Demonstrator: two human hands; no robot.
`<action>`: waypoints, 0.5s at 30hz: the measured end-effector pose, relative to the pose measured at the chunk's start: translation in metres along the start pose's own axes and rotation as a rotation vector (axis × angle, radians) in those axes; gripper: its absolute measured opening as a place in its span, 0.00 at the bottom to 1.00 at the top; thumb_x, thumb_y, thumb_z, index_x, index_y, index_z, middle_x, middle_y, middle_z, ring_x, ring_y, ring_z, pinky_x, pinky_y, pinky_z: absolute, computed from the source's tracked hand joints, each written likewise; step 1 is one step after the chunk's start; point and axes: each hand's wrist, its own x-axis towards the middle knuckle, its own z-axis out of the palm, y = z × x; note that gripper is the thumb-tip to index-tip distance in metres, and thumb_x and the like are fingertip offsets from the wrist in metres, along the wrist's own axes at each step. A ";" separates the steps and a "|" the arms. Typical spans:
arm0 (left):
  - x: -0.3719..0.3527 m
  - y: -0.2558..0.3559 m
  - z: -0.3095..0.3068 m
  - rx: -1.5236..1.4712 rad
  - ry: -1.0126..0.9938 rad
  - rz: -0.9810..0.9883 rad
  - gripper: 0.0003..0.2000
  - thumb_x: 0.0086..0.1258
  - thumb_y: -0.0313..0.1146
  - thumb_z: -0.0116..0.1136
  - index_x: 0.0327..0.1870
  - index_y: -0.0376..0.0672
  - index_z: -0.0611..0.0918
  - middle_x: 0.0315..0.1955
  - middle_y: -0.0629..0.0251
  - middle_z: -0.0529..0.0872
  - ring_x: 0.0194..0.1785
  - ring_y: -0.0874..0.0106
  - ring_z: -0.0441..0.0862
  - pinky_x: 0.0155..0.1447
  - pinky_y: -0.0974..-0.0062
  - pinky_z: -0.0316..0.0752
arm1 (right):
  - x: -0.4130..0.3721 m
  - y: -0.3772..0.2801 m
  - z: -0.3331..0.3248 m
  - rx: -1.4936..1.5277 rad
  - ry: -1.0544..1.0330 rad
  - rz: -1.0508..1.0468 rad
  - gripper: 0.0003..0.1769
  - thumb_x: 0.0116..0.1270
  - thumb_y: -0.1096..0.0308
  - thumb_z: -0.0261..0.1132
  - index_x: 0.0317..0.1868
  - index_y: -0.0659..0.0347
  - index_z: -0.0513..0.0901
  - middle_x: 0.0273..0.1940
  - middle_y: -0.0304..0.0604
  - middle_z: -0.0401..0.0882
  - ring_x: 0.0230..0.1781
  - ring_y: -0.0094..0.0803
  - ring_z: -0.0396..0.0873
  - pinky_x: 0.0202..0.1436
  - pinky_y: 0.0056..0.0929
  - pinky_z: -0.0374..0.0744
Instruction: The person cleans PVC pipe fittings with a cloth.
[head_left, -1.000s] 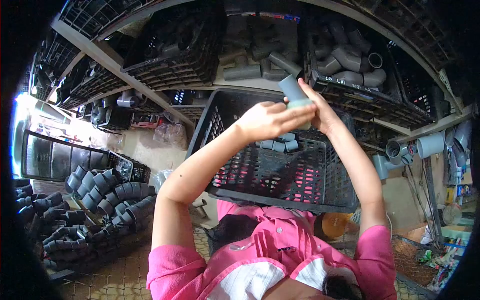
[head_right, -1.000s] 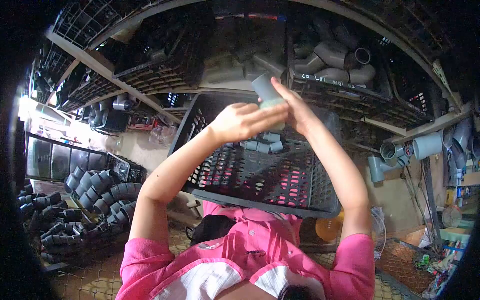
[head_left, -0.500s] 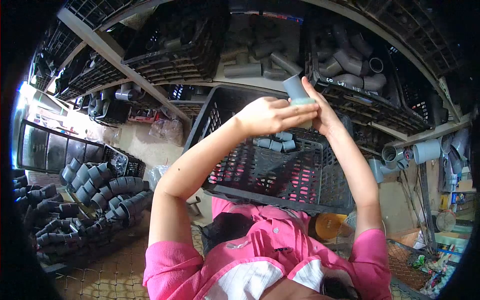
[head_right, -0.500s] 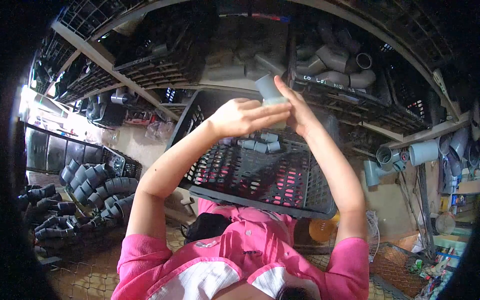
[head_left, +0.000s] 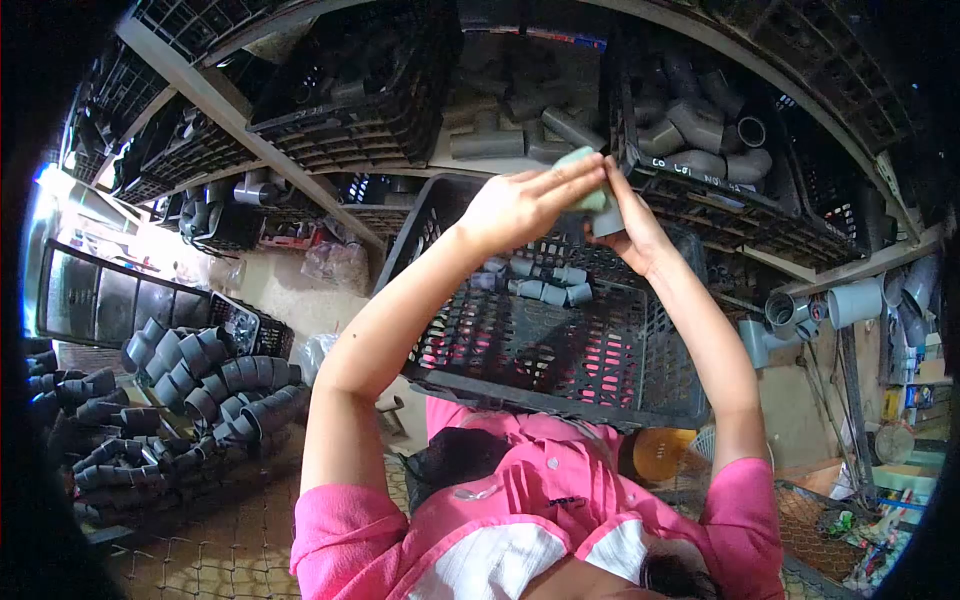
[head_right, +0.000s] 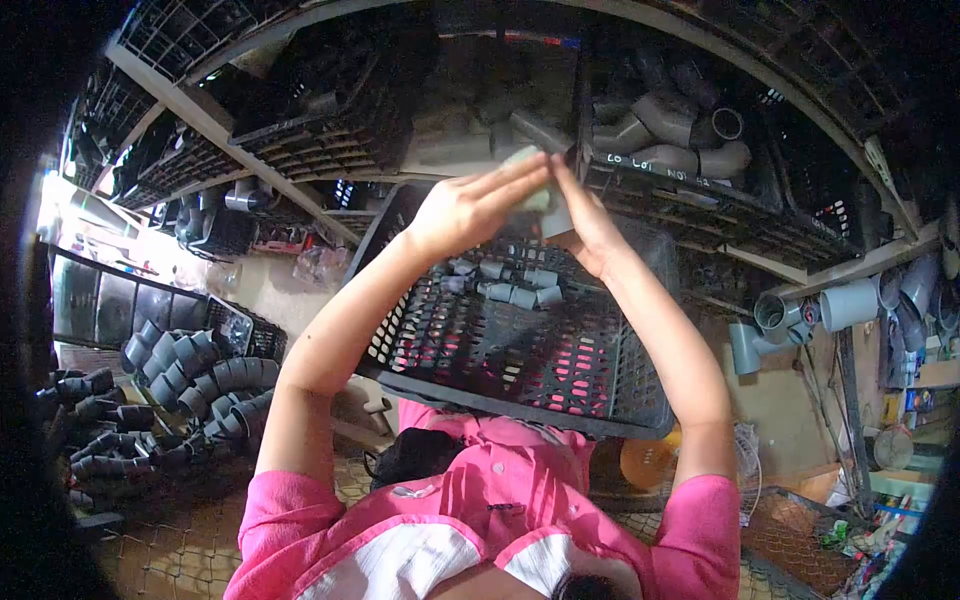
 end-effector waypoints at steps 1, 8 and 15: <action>0.000 -0.001 0.001 0.000 0.046 -0.048 0.33 0.54 0.26 0.60 0.67 0.51 0.76 0.66 0.67 0.77 0.39 0.69 0.88 0.42 0.74 0.85 | 0.001 -0.002 0.000 -0.056 -0.018 0.018 0.40 0.67 0.30 0.56 0.62 0.57 0.74 0.51 0.41 0.79 0.52 0.31 0.80 0.51 0.37 0.84; 0.003 0.020 -0.006 0.020 -0.150 0.313 0.31 0.55 0.30 0.60 0.66 0.49 0.76 0.66 0.66 0.77 0.42 0.69 0.89 0.43 0.75 0.85 | 0.008 0.005 -0.013 0.059 -0.038 0.030 0.42 0.66 0.30 0.59 0.57 0.65 0.76 0.51 0.47 0.80 0.54 0.33 0.79 0.57 0.37 0.78; -0.004 -0.002 -0.008 -0.022 -0.047 0.041 0.35 0.52 0.24 0.61 0.68 0.48 0.75 0.66 0.64 0.77 0.41 0.69 0.89 0.44 0.72 0.85 | 0.002 0.000 0.003 0.024 0.097 -0.111 0.37 0.70 0.35 0.57 0.58 0.64 0.77 0.50 0.44 0.80 0.47 0.30 0.82 0.48 0.29 0.83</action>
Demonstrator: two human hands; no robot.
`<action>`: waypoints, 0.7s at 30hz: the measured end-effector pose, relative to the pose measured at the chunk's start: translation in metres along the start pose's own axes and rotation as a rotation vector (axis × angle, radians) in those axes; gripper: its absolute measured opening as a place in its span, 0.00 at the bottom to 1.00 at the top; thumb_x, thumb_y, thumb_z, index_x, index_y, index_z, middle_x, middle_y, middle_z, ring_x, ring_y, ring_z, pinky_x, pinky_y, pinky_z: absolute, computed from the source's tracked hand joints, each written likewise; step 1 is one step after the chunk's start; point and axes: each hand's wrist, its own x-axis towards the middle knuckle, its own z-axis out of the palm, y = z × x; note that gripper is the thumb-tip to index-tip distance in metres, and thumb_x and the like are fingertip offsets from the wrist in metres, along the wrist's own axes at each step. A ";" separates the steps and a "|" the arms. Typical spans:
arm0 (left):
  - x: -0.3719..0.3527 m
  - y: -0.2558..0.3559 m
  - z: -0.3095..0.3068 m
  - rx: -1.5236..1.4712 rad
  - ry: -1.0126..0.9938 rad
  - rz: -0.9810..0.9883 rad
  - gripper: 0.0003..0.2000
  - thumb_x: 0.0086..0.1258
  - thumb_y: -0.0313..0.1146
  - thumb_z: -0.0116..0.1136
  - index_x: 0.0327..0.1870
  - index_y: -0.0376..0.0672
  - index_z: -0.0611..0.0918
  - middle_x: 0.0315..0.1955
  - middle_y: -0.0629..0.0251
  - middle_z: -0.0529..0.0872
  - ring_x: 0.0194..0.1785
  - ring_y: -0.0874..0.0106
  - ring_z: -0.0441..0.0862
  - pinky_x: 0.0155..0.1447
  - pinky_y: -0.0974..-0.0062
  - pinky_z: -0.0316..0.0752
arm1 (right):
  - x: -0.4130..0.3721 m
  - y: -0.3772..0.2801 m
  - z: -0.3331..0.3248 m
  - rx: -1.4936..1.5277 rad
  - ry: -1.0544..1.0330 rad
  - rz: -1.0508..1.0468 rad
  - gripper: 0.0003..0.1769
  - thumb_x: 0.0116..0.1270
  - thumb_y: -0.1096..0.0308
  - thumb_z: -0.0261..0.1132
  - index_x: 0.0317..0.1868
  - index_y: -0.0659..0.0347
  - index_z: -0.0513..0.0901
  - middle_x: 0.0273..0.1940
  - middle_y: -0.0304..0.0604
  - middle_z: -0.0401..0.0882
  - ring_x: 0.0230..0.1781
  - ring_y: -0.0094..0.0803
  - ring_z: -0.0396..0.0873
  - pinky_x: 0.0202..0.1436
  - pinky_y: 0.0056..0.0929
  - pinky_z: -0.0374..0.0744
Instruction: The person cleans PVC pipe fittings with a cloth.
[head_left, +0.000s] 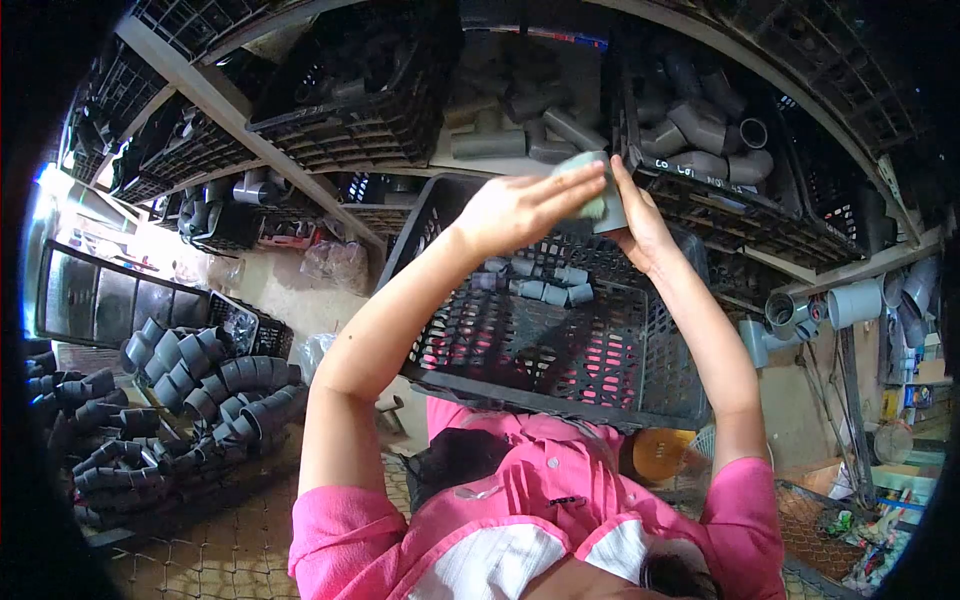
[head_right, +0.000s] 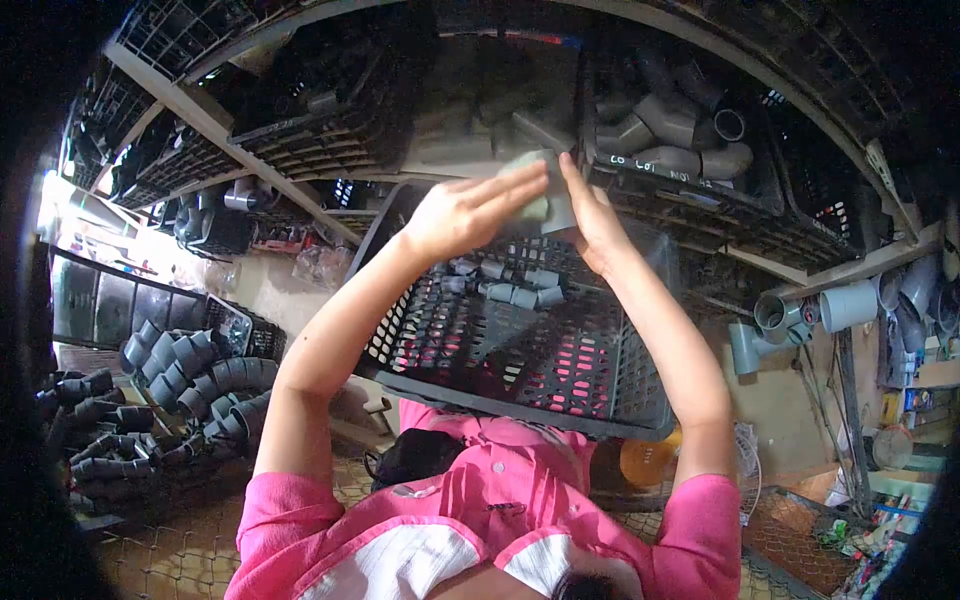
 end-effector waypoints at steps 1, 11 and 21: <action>-0.001 0.006 -0.001 -0.007 -0.013 0.053 0.35 0.51 0.25 0.61 0.68 0.49 0.75 0.65 0.66 0.78 0.39 0.70 0.88 0.43 0.74 0.85 | -0.001 0.000 0.001 0.030 -0.009 -0.005 0.37 0.71 0.35 0.57 0.58 0.64 0.77 0.51 0.44 0.79 0.47 0.31 0.82 0.48 0.29 0.83; 0.004 0.008 0.015 -0.077 0.097 -0.058 0.35 0.54 0.23 0.59 0.70 0.46 0.72 0.67 0.60 0.75 0.44 0.65 0.88 0.46 0.71 0.85 | 0.006 0.003 -0.013 -0.015 -0.011 0.010 0.37 0.68 0.35 0.61 0.59 0.63 0.77 0.48 0.42 0.81 0.46 0.30 0.83 0.45 0.35 0.85; 0.009 0.016 0.005 -0.095 -0.053 0.057 0.35 0.52 0.23 0.59 0.69 0.46 0.74 0.67 0.63 0.76 0.45 0.67 0.87 0.49 0.73 0.84 | -0.002 -0.007 -0.008 0.027 -0.087 -0.045 0.31 0.75 0.43 0.56 0.60 0.64 0.76 0.50 0.43 0.82 0.51 0.31 0.82 0.50 0.33 0.85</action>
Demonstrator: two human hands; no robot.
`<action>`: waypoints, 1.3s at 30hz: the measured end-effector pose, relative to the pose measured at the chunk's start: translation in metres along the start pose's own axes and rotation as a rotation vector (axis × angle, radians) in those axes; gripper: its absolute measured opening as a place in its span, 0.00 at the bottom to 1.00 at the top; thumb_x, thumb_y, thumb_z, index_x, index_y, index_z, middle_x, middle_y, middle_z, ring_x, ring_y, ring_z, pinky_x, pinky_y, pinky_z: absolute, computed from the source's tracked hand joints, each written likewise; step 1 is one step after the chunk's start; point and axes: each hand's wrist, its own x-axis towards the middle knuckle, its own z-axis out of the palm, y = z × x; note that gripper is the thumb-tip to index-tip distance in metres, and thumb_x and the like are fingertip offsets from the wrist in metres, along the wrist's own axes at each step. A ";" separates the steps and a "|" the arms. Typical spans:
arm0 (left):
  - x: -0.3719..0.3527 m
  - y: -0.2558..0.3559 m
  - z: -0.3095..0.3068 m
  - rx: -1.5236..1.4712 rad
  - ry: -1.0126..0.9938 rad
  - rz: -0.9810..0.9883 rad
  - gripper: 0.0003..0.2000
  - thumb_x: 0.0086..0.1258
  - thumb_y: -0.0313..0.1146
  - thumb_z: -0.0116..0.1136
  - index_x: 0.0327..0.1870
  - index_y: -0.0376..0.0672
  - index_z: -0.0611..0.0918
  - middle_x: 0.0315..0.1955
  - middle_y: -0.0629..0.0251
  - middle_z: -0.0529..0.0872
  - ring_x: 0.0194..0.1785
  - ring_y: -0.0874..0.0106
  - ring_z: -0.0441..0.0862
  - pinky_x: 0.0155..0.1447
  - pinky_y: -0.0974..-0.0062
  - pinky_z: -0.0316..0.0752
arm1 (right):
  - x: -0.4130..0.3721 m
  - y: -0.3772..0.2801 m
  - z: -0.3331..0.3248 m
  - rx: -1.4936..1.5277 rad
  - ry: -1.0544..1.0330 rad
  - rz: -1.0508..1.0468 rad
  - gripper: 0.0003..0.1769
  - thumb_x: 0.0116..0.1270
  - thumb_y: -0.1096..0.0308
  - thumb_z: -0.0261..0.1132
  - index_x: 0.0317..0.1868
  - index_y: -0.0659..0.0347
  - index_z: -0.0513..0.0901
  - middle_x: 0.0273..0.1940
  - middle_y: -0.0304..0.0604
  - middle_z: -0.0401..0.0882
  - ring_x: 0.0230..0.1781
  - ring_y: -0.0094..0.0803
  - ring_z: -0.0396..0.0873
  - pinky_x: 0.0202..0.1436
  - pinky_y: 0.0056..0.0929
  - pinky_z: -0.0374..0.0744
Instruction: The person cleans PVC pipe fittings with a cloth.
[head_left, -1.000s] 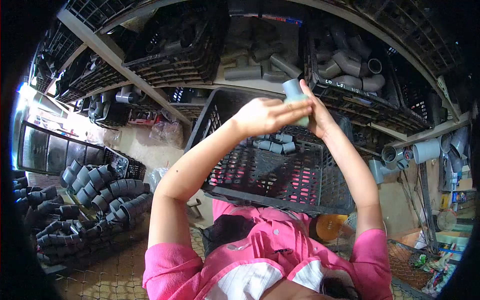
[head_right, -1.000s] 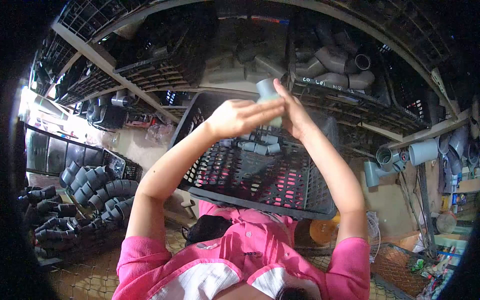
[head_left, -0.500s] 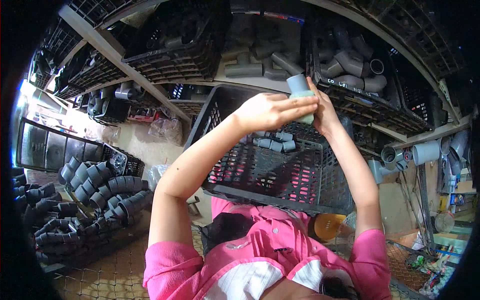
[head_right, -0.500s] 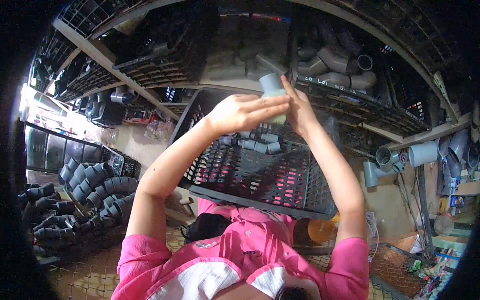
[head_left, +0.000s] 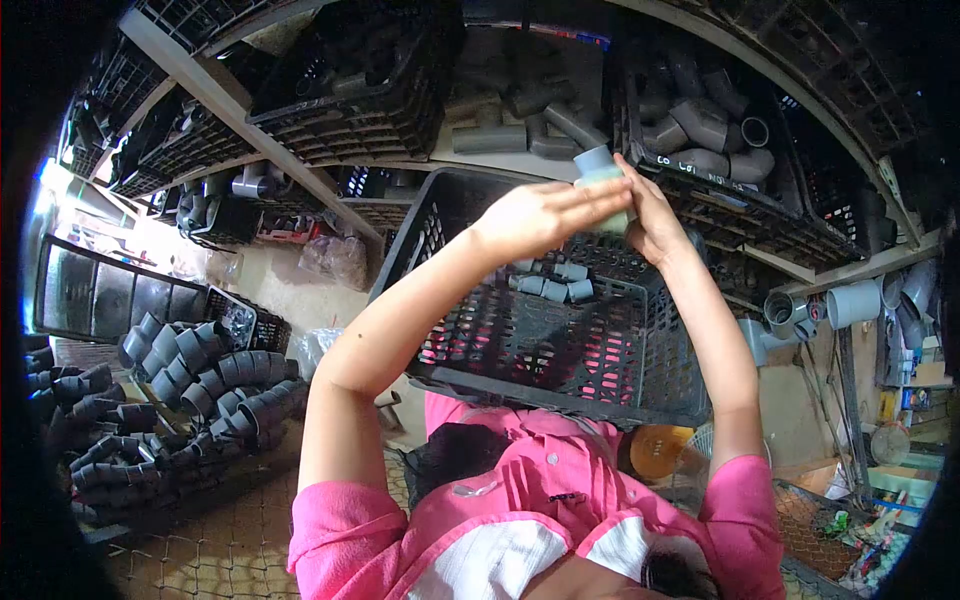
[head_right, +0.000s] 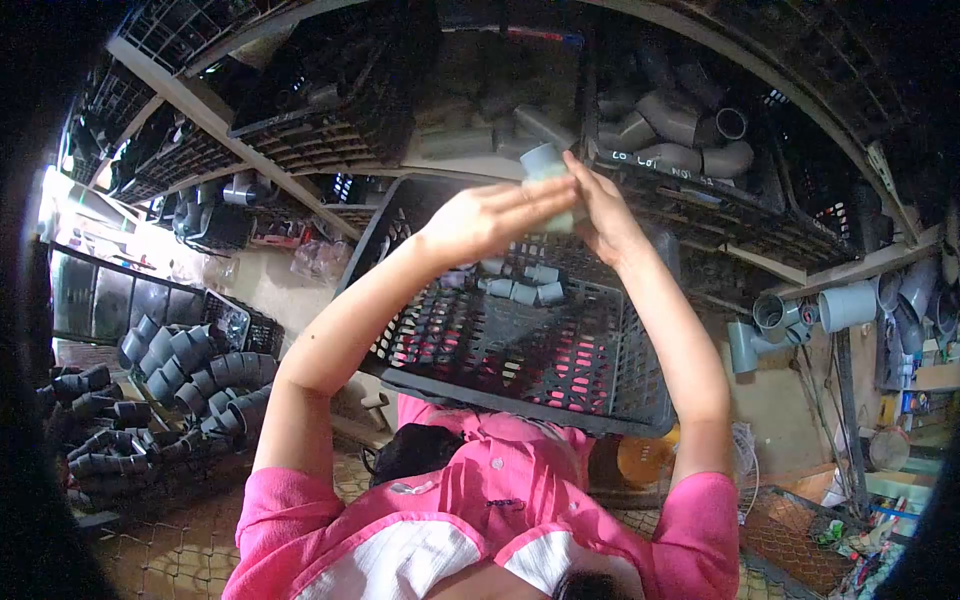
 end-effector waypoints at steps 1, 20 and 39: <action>-0.002 -0.006 0.007 -0.024 0.122 -0.041 0.38 0.49 0.22 0.59 0.70 0.46 0.73 0.67 0.61 0.75 0.44 0.67 0.87 0.48 0.73 0.84 | 0.000 0.002 -0.001 -0.008 0.023 0.001 0.30 0.75 0.44 0.56 0.60 0.63 0.76 0.50 0.43 0.82 0.51 0.30 0.82 0.49 0.32 0.85; 0.001 0.004 -0.002 0.070 0.086 0.129 0.31 0.54 0.27 0.59 0.65 0.47 0.78 0.64 0.66 0.79 0.38 0.70 0.87 0.42 0.74 0.84 | -0.004 0.002 0.006 0.073 -0.065 0.075 0.35 0.74 0.41 0.56 0.59 0.70 0.74 0.49 0.48 0.82 0.45 0.32 0.85 0.47 0.34 0.86; 0.000 -0.006 -0.006 0.136 0.209 -0.075 0.33 0.52 0.26 0.62 0.66 0.45 0.76 0.66 0.64 0.77 0.40 0.75 0.88 0.45 0.77 0.84 | -0.017 -0.007 0.013 0.039 -0.027 0.005 0.20 0.78 0.51 0.55 0.60 0.54 0.76 0.52 0.38 0.79 0.51 0.24 0.80 0.43 0.27 0.86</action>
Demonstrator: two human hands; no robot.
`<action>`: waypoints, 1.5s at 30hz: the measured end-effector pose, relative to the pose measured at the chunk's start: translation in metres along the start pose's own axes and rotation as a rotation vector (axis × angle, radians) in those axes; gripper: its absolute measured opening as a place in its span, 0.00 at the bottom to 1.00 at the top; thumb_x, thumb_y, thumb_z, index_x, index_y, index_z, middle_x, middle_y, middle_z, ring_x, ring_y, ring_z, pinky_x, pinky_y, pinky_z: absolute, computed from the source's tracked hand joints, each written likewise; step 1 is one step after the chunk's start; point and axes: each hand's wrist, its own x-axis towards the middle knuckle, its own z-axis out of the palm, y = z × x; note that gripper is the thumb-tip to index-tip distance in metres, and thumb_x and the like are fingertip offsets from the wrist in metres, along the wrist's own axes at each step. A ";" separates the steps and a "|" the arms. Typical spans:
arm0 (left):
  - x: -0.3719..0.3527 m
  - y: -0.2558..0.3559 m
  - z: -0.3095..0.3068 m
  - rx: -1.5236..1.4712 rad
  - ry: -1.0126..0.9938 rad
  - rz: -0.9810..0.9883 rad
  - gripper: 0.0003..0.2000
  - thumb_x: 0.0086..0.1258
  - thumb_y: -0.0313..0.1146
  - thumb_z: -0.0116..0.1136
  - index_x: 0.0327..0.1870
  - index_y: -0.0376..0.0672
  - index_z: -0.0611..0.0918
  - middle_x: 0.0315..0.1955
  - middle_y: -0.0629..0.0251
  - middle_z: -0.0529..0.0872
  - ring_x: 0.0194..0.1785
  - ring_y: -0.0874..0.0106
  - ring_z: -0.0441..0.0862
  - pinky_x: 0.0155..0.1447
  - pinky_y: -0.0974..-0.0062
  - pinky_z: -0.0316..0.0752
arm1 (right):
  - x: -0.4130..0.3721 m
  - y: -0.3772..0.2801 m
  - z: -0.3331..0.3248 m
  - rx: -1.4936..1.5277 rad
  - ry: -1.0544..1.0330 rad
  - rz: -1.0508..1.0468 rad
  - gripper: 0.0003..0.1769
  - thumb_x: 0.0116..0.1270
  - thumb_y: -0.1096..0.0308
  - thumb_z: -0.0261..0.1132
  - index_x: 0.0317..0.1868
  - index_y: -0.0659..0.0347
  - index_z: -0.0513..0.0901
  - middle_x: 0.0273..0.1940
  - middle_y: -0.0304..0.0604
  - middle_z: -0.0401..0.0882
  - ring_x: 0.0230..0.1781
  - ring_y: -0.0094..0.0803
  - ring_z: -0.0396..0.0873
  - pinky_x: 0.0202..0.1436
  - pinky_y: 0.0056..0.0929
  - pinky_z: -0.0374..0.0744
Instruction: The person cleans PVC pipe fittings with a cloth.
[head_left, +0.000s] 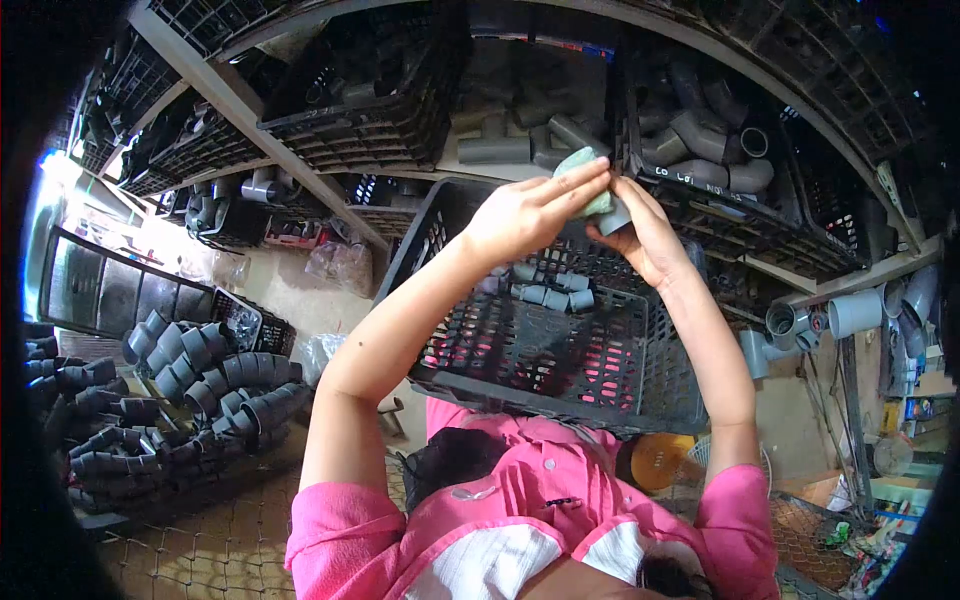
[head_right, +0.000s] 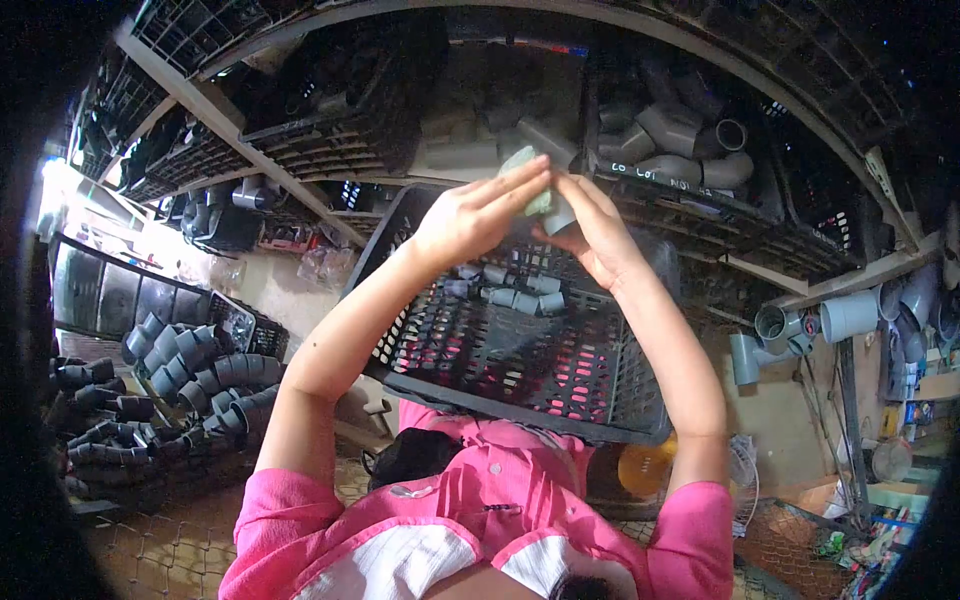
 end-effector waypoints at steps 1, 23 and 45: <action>-0.002 0.001 -0.003 -0.013 -0.063 0.043 0.32 0.52 0.27 0.62 0.65 0.45 0.77 0.66 0.64 0.77 0.41 0.75 0.88 0.45 0.77 0.84 | 0.002 0.001 -0.001 0.017 0.015 0.016 0.19 0.78 0.51 0.55 0.59 0.54 0.77 0.51 0.38 0.80 0.51 0.24 0.80 0.43 0.27 0.86; -0.004 0.001 0.002 0.013 -0.096 0.041 0.33 0.52 0.28 0.61 0.66 0.44 0.77 0.67 0.62 0.76 0.34 0.73 0.85 0.42 0.77 0.83 | 0.009 0.007 -0.012 -0.046 0.053 0.098 0.31 0.75 0.39 0.52 0.59 0.59 0.77 0.47 0.40 0.82 0.46 0.26 0.82 0.40 0.30 0.85; 0.007 0.000 -0.020 -0.155 0.037 -0.204 0.32 0.52 0.17 0.58 0.64 0.46 0.77 0.58 0.57 0.79 0.51 0.57 0.84 0.53 0.64 0.82 | 0.020 0.013 -0.026 -0.746 -0.013 -0.448 0.27 0.60 0.64 0.76 0.58 0.58 0.78 0.50 0.36 0.83 0.45 0.23 0.81 0.44 0.24 0.80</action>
